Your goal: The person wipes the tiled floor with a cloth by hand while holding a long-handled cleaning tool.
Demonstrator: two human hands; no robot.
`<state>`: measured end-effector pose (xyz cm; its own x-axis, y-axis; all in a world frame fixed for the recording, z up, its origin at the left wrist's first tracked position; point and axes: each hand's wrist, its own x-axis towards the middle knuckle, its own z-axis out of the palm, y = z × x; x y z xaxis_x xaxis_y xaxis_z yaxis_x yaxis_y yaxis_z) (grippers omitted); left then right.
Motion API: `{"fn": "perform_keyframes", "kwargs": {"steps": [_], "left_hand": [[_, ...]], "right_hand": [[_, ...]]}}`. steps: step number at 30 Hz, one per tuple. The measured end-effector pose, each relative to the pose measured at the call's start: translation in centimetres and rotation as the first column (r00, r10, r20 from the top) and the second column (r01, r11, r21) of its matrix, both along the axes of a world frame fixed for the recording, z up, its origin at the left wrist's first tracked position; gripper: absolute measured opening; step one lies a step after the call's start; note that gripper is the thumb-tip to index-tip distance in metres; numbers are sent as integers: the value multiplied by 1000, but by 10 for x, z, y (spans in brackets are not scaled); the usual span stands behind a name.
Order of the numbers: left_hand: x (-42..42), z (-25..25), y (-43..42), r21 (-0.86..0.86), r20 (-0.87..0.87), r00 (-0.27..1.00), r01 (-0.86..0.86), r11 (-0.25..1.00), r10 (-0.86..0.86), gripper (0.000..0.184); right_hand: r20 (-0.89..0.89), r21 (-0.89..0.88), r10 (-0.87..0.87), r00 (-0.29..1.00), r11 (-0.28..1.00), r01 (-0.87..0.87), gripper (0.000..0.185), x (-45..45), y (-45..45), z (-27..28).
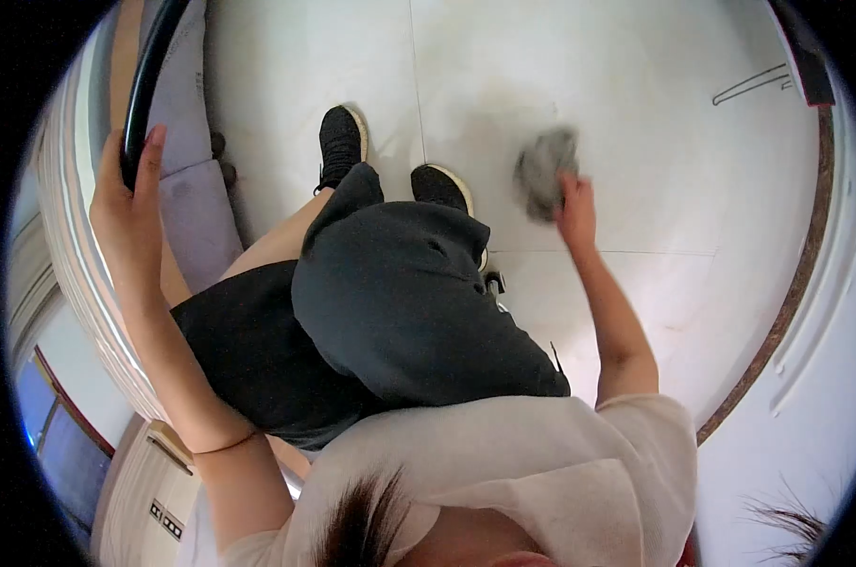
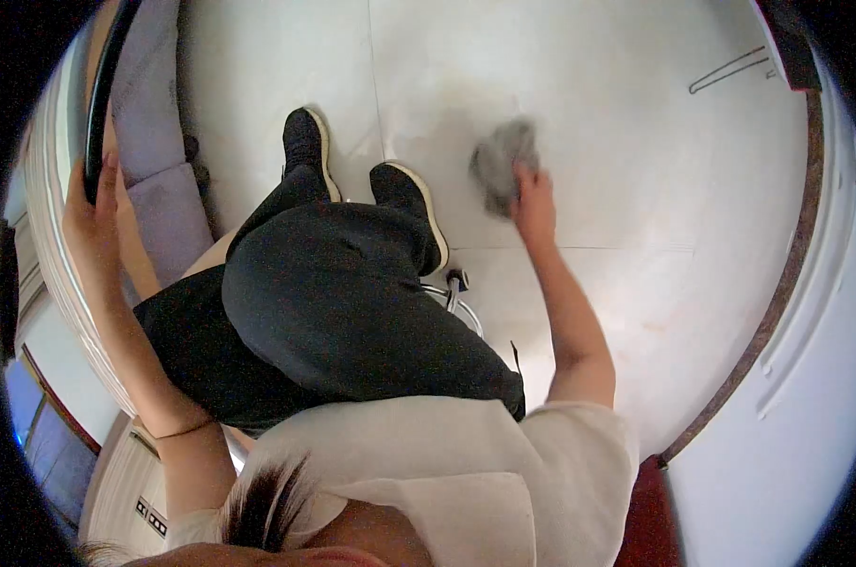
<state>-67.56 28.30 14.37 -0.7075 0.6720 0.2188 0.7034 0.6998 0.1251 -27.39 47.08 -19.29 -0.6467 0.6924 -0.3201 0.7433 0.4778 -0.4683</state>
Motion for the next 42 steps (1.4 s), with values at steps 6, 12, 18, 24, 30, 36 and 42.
{"fn": "perform_keyframes", "kwargs": {"steps": [6,12,18,24,30,36,42], "left_hand": [[-6,-7,2,-69,40,996,-76,995,79,26],[-1,-4,5,-98,46,999,-11,995,16,26],[0,5,5,-87,61,992,-104,991,110,28],[-21,0,-17,-45,163,964,-205,978,210,33],[-24,2,-12,-34,207,954,-216,976,218,33],[-13,2,-3,-27,242,941,-235,971,235,26],[-15,3,-3,60,294,930,-250,966,222,23]], "right_hand": [[86,22,479,873,876,-483,57,89,-107,-27],[22,254,321,947,914,-315,52,-37,-30,-55],[-160,338,-8,987,939,62,42,-210,115,-81],[-275,352,211,938,930,-106,63,-141,64,-35],[90,38,560,824,825,-565,56,39,-99,-38],[27,156,436,899,887,-435,59,-66,-43,-49],[-152,434,260,954,884,-171,43,-262,85,-90]]}}
